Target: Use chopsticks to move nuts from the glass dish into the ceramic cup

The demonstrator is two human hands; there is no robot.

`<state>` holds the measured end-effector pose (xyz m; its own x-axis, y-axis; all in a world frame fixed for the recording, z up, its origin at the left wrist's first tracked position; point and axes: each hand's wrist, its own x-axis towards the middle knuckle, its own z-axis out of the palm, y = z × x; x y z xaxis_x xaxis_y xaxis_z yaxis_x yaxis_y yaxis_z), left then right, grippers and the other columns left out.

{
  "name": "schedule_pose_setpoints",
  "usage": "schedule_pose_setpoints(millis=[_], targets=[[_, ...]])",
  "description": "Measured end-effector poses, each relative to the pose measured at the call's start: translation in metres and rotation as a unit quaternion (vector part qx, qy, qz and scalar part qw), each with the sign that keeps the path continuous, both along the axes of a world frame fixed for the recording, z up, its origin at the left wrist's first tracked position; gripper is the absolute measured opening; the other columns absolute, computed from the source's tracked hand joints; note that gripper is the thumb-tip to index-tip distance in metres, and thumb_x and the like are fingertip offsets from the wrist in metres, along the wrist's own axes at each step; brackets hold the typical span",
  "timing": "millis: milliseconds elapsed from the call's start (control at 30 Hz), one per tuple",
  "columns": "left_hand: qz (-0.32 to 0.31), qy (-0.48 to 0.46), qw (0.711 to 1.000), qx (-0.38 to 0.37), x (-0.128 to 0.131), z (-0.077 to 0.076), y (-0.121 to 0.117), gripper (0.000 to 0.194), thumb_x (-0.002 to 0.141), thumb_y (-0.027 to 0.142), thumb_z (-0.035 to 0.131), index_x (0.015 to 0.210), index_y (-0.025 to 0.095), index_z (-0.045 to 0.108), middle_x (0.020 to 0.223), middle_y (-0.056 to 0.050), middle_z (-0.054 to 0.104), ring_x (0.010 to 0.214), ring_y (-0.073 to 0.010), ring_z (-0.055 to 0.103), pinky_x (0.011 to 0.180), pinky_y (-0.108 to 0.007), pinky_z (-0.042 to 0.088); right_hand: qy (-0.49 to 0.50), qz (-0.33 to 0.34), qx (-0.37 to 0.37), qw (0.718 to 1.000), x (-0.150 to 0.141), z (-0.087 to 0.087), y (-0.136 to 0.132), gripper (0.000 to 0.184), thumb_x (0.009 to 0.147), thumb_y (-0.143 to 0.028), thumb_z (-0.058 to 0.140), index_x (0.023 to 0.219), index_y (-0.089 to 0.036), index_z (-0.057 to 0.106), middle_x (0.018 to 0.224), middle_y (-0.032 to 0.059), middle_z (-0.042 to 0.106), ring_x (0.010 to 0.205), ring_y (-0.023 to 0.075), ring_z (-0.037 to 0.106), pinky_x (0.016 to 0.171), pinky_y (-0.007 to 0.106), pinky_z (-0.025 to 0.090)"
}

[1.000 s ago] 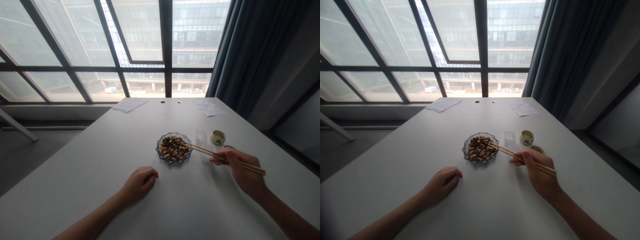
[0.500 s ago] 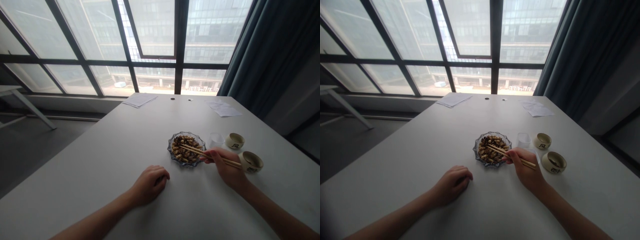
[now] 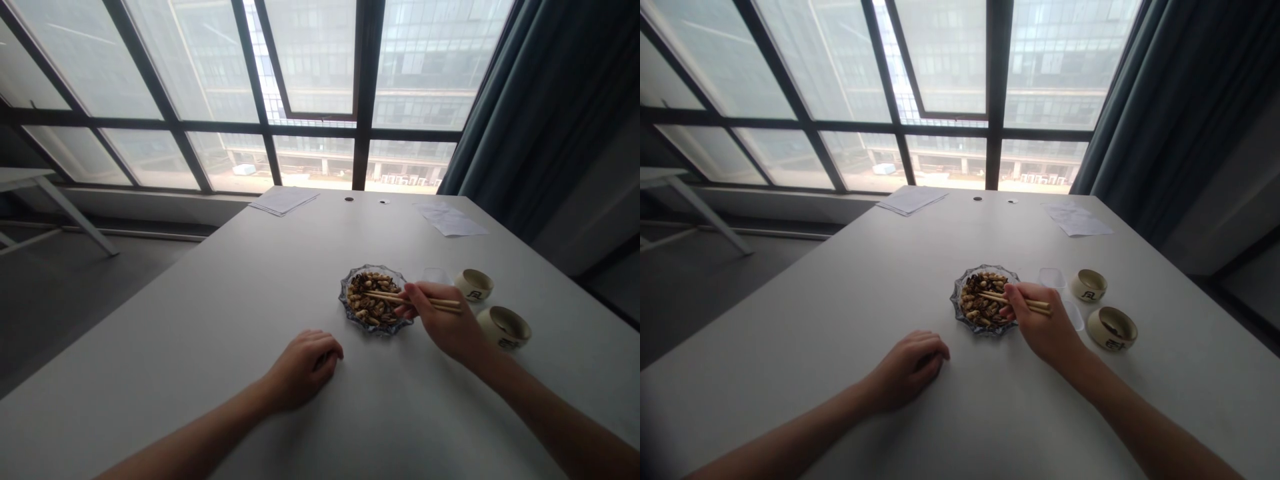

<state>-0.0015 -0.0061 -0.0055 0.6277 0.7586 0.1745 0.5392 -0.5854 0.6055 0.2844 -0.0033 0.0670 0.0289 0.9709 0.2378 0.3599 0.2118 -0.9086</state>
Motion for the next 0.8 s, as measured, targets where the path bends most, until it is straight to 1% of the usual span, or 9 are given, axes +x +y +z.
schedule_pose_setpoints(millis=[100,367,467,567,667,733,800], targets=[[0.001,0.001,1.0,0.001,0.0,-0.001,0.0,0.021,0.089,0.01,0.053,0.093,0.024,0.069,0.09,-0.001,0.072,0.085,-0.019,0.061,0.085,-0.031,0.042,0.002,-0.002,-0.005,1.0,-0.002,0.002,0.004,0.042,0.092,-0.056,0.061,0.075,-0.019,0.072,0.066,0.0063,0.074,0.061,0.0238,0.074,0.056,0.032,0.059],[-0.003,0.002,1.0,-0.002,0.0,0.0,0.001,0.021,0.09,0.012,0.052,0.094,0.023,0.07,0.09,-0.003,0.073,0.085,-0.0196,0.061,0.085,-0.032,0.043,0.037,-0.034,0.018,0.999,0.001,-0.011,0.004,0.044,0.088,-0.061,0.065,0.082,-0.019,0.076,0.07,0.0082,0.077,0.059,0.0244,0.073,0.053,0.033,0.059],[-0.002,0.002,1.0,0.0,0.0,-0.001,0.001,0.021,0.09,0.012,0.052,0.093,0.024,0.069,0.091,-0.002,0.072,0.086,-0.0196,0.061,0.085,-0.031,0.042,0.045,-0.047,0.022,0.998,0.003,-0.009,0.001,0.044,0.089,-0.061,0.064,0.083,-0.019,0.077,0.071,0.0086,0.077,0.06,0.0249,0.074,0.054,0.034,0.061],[-0.003,0.002,1.0,-0.001,-0.001,-0.001,0.001,0.021,0.09,0.012,0.052,0.093,0.024,0.068,0.091,-0.002,0.072,0.086,-0.0195,0.061,0.085,-0.031,0.042,0.056,-0.062,0.034,0.996,0.006,0.001,-0.006,0.043,0.089,-0.06,0.064,0.081,-0.02,0.077,0.071,0.0089,0.077,0.059,0.0249,0.074,0.056,0.035,0.062],[-0.001,0.004,1.0,-0.002,-0.001,-0.001,0.0,0.02,0.09,0.012,0.053,0.093,0.024,0.068,0.091,-0.001,0.071,0.086,-0.0192,0.061,0.085,-0.03,0.042,0.045,-0.084,0.053,0.994,0.014,0.017,-0.023,0.039,0.088,-0.058,0.067,0.082,-0.021,0.078,0.073,0.0086,0.077,0.061,0.0256,0.075,0.058,0.036,0.064],[0.0,0.004,1.0,-0.002,-0.001,-0.001,0.0,0.019,0.09,0.012,0.053,0.093,0.024,0.068,0.091,-0.001,0.071,0.086,-0.0192,0.061,0.085,-0.03,0.042,0.027,-0.119,0.072,0.99,0.023,0.03,-0.041,0.035,0.088,-0.056,0.068,0.083,-0.023,0.078,0.073,0.0075,0.078,0.062,0.026,0.076,0.058,0.037,0.065],[-0.001,0.002,1.0,-0.002,-0.001,0.0,0.0,0.019,0.091,0.012,0.053,0.093,0.024,0.068,0.09,-0.001,0.071,0.086,-0.0192,0.061,0.085,-0.03,0.042,-0.003,-0.177,0.099,0.979,0.039,0.04,-0.061,0.031,0.089,-0.053,0.068,0.084,-0.025,0.079,0.072,0.0067,0.077,0.062,0.0262,0.076,0.059,0.037,0.065]])
